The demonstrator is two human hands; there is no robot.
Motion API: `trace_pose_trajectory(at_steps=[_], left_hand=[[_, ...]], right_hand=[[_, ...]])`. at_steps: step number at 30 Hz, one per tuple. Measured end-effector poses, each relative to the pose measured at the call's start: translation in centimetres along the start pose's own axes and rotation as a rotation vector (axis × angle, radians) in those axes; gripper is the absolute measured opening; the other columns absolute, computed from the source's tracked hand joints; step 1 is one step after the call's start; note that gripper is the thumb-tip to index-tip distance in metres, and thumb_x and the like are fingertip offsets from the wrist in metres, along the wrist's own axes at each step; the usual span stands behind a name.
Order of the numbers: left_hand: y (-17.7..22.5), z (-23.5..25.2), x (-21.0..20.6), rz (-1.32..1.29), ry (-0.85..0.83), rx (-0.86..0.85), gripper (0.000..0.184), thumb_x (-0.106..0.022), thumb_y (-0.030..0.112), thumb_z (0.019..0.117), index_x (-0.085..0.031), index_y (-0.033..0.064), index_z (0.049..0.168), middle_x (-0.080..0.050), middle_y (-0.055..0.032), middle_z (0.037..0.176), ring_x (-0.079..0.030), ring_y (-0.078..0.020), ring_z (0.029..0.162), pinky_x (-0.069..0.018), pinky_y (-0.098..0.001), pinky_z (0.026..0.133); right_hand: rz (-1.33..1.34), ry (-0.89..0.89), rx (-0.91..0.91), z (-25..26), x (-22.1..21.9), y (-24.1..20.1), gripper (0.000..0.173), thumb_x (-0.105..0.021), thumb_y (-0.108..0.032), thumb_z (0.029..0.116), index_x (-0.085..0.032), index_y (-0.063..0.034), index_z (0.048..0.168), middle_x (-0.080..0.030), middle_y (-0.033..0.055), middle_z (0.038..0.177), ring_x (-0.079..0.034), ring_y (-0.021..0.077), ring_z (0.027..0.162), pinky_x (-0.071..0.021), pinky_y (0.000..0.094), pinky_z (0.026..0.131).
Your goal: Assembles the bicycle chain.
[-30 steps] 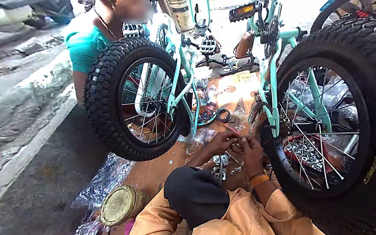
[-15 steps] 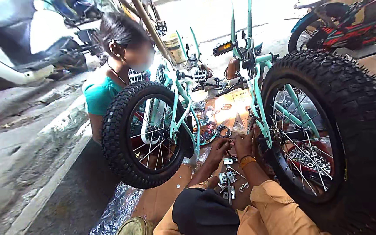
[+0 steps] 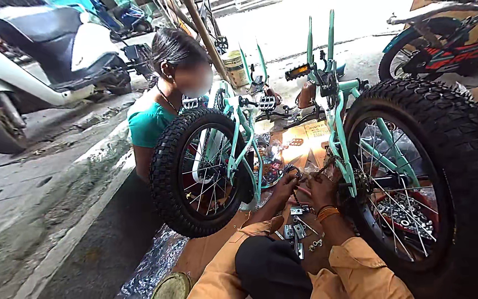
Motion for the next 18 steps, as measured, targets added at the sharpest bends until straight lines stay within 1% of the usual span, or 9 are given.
trace_pose_trajectory(at_steps=[2,5,7,10,11,13,16,18], left_hand=[[-1.1,0.5,-0.8,-0.001,-0.014,0.010,0.027,-0.048,0.019,0.1095,-0.061,0.0032,0.126,-0.069,-0.0088,0.103,-0.063,-0.0161,0.088,-0.0506,-0.0332,0.074],[-1.7,0.8,-1.6,-0.011,-0.056,0.017,0.026,-0.046,0.019,0.1099,-0.062,0.0026,0.123,-0.068,-0.0091,0.100,-0.062,-0.0163,0.088,-0.0500,-0.0348,0.078],[-2.1,0.9,-1.7,-0.022,-0.081,0.044,0.026,-0.046,0.018,0.1098,-0.061,0.0019,0.123,-0.066,-0.0093,0.098,-0.061,-0.0165,0.086,-0.0510,-0.0353,0.078],[-2.9,0.9,-1.6,-0.047,-0.092,0.113,0.025,-0.045,0.016,0.1099,-0.060,0.0010,0.122,-0.063,-0.0086,0.096,-0.060,-0.0154,0.080,-0.0518,-0.0328,0.074],[-3.2,0.9,-1.5,-0.075,-0.090,0.144,0.024,-0.045,0.017,0.1099,-0.060,0.0018,0.122,-0.062,-0.0085,0.095,-0.059,-0.0160,0.079,-0.0516,-0.0333,0.074],[-4.0,0.8,-1.7,-0.149,-0.087,0.194,0.024,-0.046,0.018,0.1100,-0.059,0.0032,0.122,-0.061,-0.0081,0.093,-0.060,-0.0170,0.078,-0.0540,-0.0349,0.073],[-4.4,0.7,-1.9,-0.247,-0.083,0.218,0.024,-0.044,0.019,0.1105,-0.057,0.0035,0.124,-0.060,-0.0077,0.092,-0.062,-0.0178,0.077,-0.0564,-0.0368,0.074],[-4.3,0.5,-2.0,-0.267,-0.092,0.226,0.025,-0.044,0.021,0.1108,-0.057,0.0043,0.125,-0.060,-0.0070,0.091,-0.062,-0.0176,0.076,-0.0569,-0.0372,0.075]], right_hand=[[0.012,-0.009,0.007,-0.1,0.2,0.1,0.022,-0.068,-0.018,0.0998,-0.067,-0.0050,0.118,-0.072,0.0145,0.107,-0.072,0.0269,0.091,-0.0601,0.0485,0.084],[0.008,-0.003,0.016,0.0,0.4,0.4,0.021,-0.071,-0.015,0.0970,-0.067,-0.0049,0.115,-0.072,0.0147,0.106,-0.072,0.0274,0.092,-0.0587,0.0497,0.086],[0.006,-0.004,0.011,-0.3,0.4,0.6,0.023,-0.070,-0.016,0.0976,-0.066,-0.0051,0.117,-0.072,0.0156,0.108,-0.071,0.0287,0.094,-0.0579,0.0512,0.086],[-0.023,-0.018,0.027,-0.7,0.3,0.4,0.024,-0.068,-0.018,0.0997,-0.064,-0.0059,0.120,-0.071,0.0144,0.109,-0.072,0.0271,0.094,-0.0583,0.0500,0.087],[-0.029,-0.022,0.034,-0.7,0.3,0.4,0.024,-0.067,-0.018,0.1005,-0.063,-0.0057,0.121,-0.071,0.0145,0.110,-0.072,0.0274,0.095,-0.0587,0.0503,0.088],[-0.021,-0.034,0.040,-0.6,0.2,0.7,0.025,-0.064,-0.018,0.1019,-0.061,-0.0044,0.123,-0.071,0.0156,0.111,-0.072,0.0281,0.097,-0.0596,0.0505,0.089],[0.006,-0.042,0.053,-0.3,0.1,1.5,0.025,-0.067,-0.014,0.0998,-0.061,-0.0039,0.122,-0.071,0.0152,0.112,-0.073,0.0280,0.096,-0.0611,0.0500,0.088],[-0.009,-0.042,0.069,-0.3,0.1,1.6,0.025,-0.071,-0.014,0.0971,-0.062,-0.0051,0.119,-0.072,0.0137,0.110,-0.073,0.0273,0.093,-0.0613,0.0500,0.085]])
Point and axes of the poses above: each hand's wrist, its own z-axis towards the middle knuckle, its own x-axis out of the back of the hand, y = z × x, the point moved 7 cm from there along z, towards the middle knuckle
